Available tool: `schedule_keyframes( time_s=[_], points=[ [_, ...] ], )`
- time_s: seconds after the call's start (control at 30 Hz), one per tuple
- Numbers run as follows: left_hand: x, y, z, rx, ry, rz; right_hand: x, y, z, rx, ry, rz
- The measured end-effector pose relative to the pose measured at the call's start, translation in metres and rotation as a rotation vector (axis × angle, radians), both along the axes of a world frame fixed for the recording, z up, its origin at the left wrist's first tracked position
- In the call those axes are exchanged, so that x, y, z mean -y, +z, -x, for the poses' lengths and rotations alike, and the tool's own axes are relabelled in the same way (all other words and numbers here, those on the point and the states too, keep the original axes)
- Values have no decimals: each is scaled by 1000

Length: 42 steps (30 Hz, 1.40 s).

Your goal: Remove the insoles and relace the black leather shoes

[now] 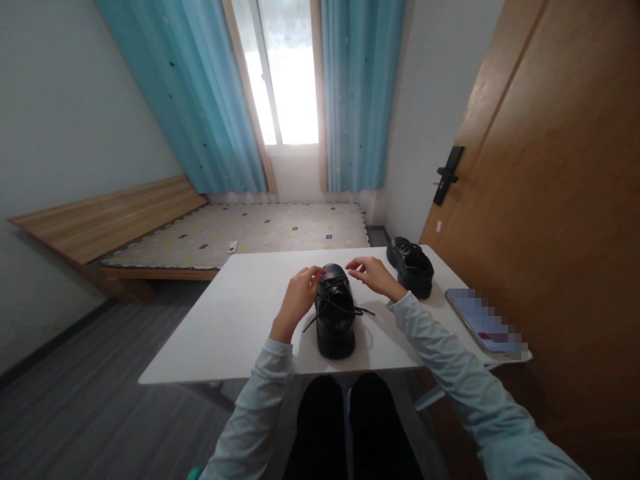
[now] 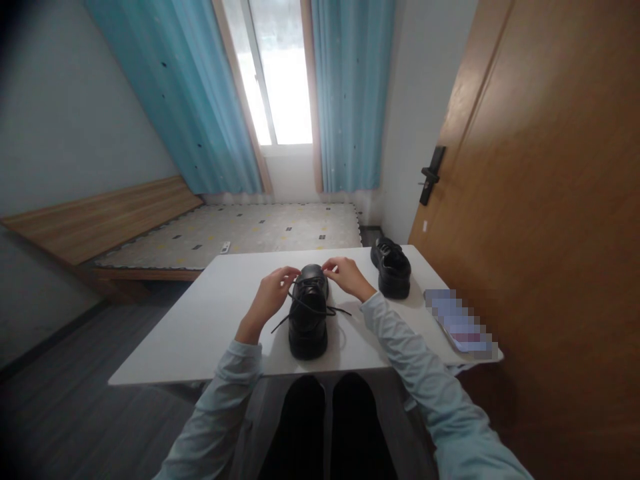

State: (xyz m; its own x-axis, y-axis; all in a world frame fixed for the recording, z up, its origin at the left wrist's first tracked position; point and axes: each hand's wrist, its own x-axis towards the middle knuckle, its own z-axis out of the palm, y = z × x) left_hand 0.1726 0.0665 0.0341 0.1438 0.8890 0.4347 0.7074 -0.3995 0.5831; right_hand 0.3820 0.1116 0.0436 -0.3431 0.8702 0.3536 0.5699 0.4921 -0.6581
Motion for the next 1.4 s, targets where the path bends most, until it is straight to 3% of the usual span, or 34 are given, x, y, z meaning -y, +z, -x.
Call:
schedule_keyframes(
  time_s=[0.17, 0.33, 0.6, 1.03, 1.23, 1.4],
  points=[
    [8, 7, -5, -50, -56, 4, -10, -21, 2, -57, 50, 151],
    [14, 4, -3, -94, -95, 52, -13, -31, 6, -118, 43, 100],
    [14, -9, 1, -93, -86, 72, -22, -36, 8, -89, 22, 149],
    [15, -15, 4, -76, -121, 129, -21, -46, 10, -408, 56, 281],
    [19, -15, 8, 64, -268, 204, -19, -42, 9, -470, 93, 406],
    [16, -28, 6, 212, -245, 215, -18, -40, 3, -495, 137, 451]
  ],
)
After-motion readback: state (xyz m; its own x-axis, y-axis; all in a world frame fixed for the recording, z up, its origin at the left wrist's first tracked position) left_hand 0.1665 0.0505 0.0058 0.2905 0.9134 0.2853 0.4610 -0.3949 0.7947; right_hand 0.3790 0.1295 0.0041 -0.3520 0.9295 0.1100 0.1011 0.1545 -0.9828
